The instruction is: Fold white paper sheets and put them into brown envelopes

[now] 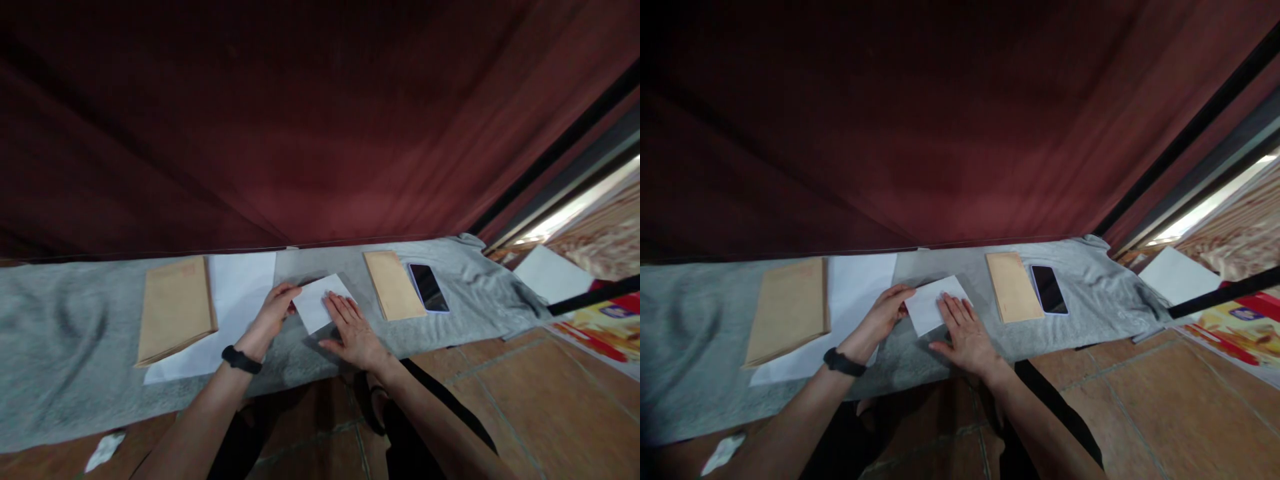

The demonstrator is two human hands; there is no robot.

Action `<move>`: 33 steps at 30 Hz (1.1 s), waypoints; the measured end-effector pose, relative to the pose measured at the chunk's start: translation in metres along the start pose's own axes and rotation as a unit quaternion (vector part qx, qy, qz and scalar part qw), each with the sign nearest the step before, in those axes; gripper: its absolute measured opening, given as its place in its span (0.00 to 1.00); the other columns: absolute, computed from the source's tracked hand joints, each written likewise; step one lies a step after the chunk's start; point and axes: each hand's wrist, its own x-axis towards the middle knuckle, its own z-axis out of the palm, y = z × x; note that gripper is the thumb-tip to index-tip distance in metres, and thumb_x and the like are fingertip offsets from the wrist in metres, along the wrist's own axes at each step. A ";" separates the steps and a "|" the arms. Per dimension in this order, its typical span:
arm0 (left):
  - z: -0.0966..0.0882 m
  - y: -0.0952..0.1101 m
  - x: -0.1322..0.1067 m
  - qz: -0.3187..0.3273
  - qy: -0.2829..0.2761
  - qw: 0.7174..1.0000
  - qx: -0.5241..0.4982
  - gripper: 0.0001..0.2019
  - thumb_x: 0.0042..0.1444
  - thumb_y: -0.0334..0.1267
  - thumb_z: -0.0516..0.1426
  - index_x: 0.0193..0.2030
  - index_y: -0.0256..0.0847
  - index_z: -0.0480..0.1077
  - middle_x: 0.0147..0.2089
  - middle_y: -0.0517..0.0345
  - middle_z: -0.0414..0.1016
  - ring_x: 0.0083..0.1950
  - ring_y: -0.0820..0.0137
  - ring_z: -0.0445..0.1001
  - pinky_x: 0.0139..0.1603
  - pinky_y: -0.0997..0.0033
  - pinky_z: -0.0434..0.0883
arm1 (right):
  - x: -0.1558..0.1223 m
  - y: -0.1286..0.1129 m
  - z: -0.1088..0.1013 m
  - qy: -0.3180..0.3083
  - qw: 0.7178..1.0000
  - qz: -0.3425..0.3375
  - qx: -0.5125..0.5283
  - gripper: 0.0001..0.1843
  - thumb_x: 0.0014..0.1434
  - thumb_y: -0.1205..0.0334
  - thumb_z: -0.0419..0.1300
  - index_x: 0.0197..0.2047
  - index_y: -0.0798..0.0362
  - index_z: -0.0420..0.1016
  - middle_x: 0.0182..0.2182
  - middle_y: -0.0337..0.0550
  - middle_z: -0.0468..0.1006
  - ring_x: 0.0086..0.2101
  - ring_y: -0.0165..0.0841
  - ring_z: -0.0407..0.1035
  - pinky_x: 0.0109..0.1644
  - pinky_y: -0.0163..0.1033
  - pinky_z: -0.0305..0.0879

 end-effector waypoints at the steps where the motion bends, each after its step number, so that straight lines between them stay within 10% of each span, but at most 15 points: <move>1: 0.001 0.001 0.000 -0.006 -0.005 1.000 -0.015 0.11 0.42 0.43 0.63 0.29 0.41 0.68 0.24 0.64 0.70 0.26 0.72 0.70 0.26 0.73 0.63 | 0.002 -0.002 -0.001 0.003 1.000 0.001 0.004 0.43 0.67 0.50 0.56 0.76 0.56 0.42 0.74 0.52 0.48 0.71 0.43 0.47 0.74 0.55 0.48; 8: 0.004 0.009 0.003 -0.032 -0.049 0.990 -0.127 0.14 0.56 0.49 0.57 0.36 0.39 0.71 0.39 0.49 0.80 0.40 0.64 0.80 0.38 0.67 0.75 | 0.016 0.008 -0.013 0.114 0.960 0.138 0.217 0.27 0.67 0.66 0.45 0.68 0.50 0.64 0.64 0.46 0.70 0.63 0.38 0.65 0.68 0.47 0.61; 15: 0.017 -0.006 -0.005 0.008 -0.068 0.996 -0.051 0.20 0.51 0.47 0.65 0.49 0.41 0.73 0.50 0.49 0.79 0.47 0.64 0.79 0.44 0.67 0.75 | 0.037 0.004 -0.010 0.177 0.741 0.291 0.580 0.27 0.67 0.43 0.49 0.57 0.54 0.73 0.46 0.51 0.83 0.50 0.43 0.77 0.51 0.47 0.75; 22: 0.016 -0.008 0.002 0.065 -0.075 0.993 0.069 0.12 0.46 0.46 0.61 0.34 0.40 0.74 0.28 0.61 0.73 0.29 0.72 0.70 0.29 0.75 0.63 | 0.028 0.008 -0.004 0.150 0.621 0.344 0.688 0.21 0.54 0.48 0.67 0.45 0.53 0.75 0.43 0.50 0.84 0.40 0.40 0.79 0.43 0.43 0.76; 26: 0.006 -0.006 0.010 0.105 -0.060 0.980 0.159 0.09 0.48 0.42 0.57 0.33 0.41 0.73 0.27 0.62 0.73 0.29 0.69 0.71 0.29 0.73 0.63 | 0.027 0.028 -0.009 0.180 0.630 0.381 0.652 0.21 0.48 0.48 0.69 0.40 0.52 0.76 0.35 0.44 0.83 0.32 0.35 0.77 0.35 0.39 0.74; 33: -0.002 -0.008 0.015 0.159 -0.016 0.942 0.294 0.09 0.52 0.33 0.56 0.37 0.43 0.77 0.27 0.62 0.75 0.30 0.69 0.73 0.33 0.72 0.65 | 0.029 0.043 -0.004 0.096 0.752 0.388 0.524 0.12 0.48 0.51 0.65 0.30 0.50 0.74 0.21 0.34 0.73 0.24 0.32 0.70 0.21 0.33 0.67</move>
